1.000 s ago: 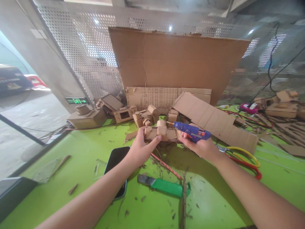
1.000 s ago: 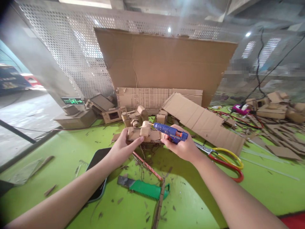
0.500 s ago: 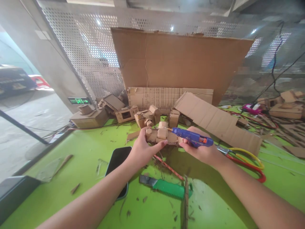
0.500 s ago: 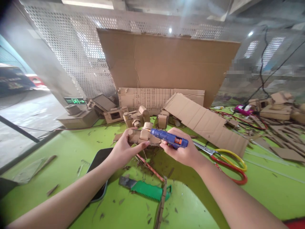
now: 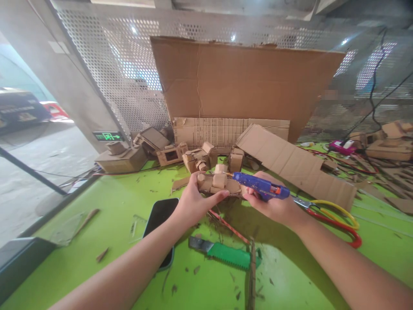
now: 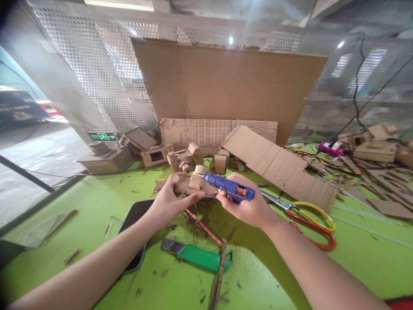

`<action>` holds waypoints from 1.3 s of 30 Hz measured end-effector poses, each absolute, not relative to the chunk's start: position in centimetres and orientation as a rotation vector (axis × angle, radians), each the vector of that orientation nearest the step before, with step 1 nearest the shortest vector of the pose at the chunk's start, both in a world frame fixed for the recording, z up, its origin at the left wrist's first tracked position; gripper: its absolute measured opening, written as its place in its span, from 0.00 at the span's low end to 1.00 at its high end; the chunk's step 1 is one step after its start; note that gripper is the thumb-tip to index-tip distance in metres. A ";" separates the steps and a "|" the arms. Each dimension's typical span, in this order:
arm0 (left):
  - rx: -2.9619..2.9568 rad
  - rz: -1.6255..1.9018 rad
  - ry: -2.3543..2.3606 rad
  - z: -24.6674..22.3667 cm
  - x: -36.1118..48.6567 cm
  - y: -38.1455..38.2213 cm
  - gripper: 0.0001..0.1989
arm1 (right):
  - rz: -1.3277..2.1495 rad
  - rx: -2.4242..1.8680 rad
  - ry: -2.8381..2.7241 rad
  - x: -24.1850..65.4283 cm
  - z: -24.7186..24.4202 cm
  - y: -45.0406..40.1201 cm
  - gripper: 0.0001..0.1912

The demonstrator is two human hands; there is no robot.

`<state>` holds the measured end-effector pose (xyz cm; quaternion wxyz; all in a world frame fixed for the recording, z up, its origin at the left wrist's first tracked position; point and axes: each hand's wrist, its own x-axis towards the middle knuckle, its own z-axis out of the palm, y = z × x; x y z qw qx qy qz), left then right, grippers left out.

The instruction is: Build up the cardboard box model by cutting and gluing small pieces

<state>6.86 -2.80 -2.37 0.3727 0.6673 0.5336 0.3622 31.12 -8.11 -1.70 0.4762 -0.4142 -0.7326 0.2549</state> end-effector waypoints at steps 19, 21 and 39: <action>1.737 0.966 1.113 -2.5 6.7 -2.4 0.30 | 0.474 -1.093 -1.699 31.6 -2.2 -7.4 0.05; 1.723 0.963 1.096 -2.4 6.6 -2.5 0.29 | 0.451 -1.098 -1.703 31.7 -2.4 -7.4 0.05; 1.712 0.906 1.234 -1.7 6.8 -3.1 0.32 | 0.542 -1.090 -1.745 31.1 -1.8 -8.3 0.06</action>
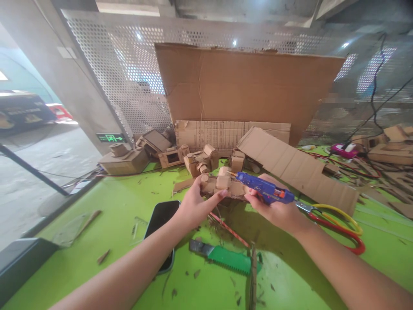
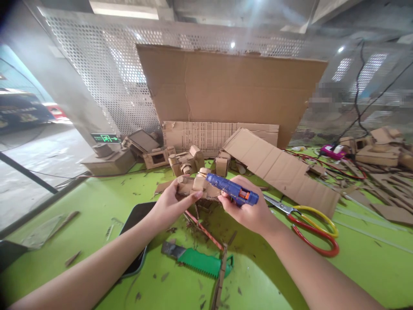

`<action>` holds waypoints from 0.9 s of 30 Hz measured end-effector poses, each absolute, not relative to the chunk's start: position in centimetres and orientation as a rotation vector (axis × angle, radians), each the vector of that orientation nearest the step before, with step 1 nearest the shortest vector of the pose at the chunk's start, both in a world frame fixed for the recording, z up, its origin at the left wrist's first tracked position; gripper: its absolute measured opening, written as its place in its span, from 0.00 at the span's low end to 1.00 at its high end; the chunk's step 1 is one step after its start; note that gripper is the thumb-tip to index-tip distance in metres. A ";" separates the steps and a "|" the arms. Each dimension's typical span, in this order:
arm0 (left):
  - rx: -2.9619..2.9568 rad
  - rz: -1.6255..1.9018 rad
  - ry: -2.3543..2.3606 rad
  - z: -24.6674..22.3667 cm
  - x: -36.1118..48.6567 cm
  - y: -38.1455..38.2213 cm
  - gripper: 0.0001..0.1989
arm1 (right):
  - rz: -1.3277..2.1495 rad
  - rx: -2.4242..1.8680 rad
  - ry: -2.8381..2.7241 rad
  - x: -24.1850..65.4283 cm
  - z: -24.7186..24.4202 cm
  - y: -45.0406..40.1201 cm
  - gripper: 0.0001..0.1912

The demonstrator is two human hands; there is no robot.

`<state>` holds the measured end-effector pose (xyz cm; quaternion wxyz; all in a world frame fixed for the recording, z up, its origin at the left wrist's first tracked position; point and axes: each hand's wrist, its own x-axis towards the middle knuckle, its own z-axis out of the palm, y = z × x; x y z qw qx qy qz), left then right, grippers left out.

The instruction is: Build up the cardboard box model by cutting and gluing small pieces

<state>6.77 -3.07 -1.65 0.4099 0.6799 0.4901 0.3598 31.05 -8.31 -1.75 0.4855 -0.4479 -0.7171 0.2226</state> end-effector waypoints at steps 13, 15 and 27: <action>1.738 0.953 1.109 -2.0 6.5 -2.5 0.28 | 0.271 -1.135 -1.712 31.9 -3.1 -7.1 0.05; 1.753 0.953 1.094 -2.0 6.5 -2.6 0.28 | 0.281 -1.137 -1.701 32.0 -3.3 -6.9 0.06; 1.800 0.951 1.273 -2.2 6.8 -3.2 0.37 | 0.304 -1.131 -1.784 31.2 -1.6 -8.3 0.05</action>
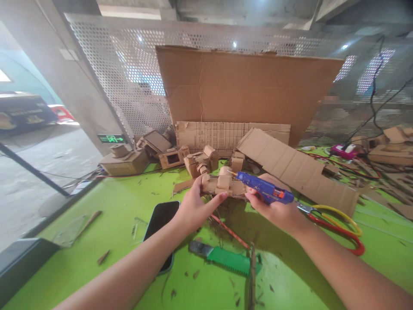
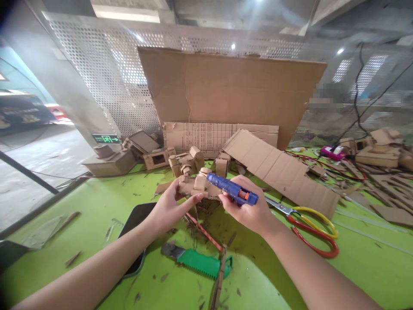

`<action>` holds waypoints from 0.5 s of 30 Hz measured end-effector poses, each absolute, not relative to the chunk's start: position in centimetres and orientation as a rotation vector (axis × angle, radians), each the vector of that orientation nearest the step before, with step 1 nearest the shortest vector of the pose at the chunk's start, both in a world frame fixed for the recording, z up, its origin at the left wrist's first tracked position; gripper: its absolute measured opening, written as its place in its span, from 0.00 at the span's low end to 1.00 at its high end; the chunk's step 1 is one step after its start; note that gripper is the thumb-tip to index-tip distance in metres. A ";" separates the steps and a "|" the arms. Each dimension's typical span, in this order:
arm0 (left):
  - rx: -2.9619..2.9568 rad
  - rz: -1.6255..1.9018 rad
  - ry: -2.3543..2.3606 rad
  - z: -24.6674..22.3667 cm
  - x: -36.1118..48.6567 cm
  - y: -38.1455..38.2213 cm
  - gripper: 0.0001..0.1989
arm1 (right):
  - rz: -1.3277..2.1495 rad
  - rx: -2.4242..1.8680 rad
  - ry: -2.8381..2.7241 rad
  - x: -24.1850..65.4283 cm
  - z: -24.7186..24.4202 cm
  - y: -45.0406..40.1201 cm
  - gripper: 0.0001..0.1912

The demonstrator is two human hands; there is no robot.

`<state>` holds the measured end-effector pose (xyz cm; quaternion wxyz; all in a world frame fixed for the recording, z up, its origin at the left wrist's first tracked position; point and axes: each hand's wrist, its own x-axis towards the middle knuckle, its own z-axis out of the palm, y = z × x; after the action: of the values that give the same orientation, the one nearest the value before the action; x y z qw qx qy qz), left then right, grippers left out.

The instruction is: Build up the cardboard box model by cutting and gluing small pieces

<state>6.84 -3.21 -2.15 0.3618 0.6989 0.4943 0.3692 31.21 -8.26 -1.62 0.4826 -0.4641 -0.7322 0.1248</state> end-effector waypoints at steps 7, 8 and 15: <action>1.792 0.913 1.029 -2.5 6.9 -2.8 0.36 | -0.016 -1.251 -1.592 32.4 -2.1 -6.9 0.05; 1.811 0.885 1.006 -2.6 6.9 -2.8 0.36 | -0.055 -1.274 -1.573 32.5 -2.0 -6.8 0.06; 2.008 0.750 1.182 -3.3 6.7 -2.5 0.32 | -0.060 -1.324 -1.598 33.2 -2.8 -6.1 0.08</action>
<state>6.73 -2.50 -3.33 0.3401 0.7713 0.4543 0.2881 33.19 -6.14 -2.85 0.5079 -0.5495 -0.6629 -0.0251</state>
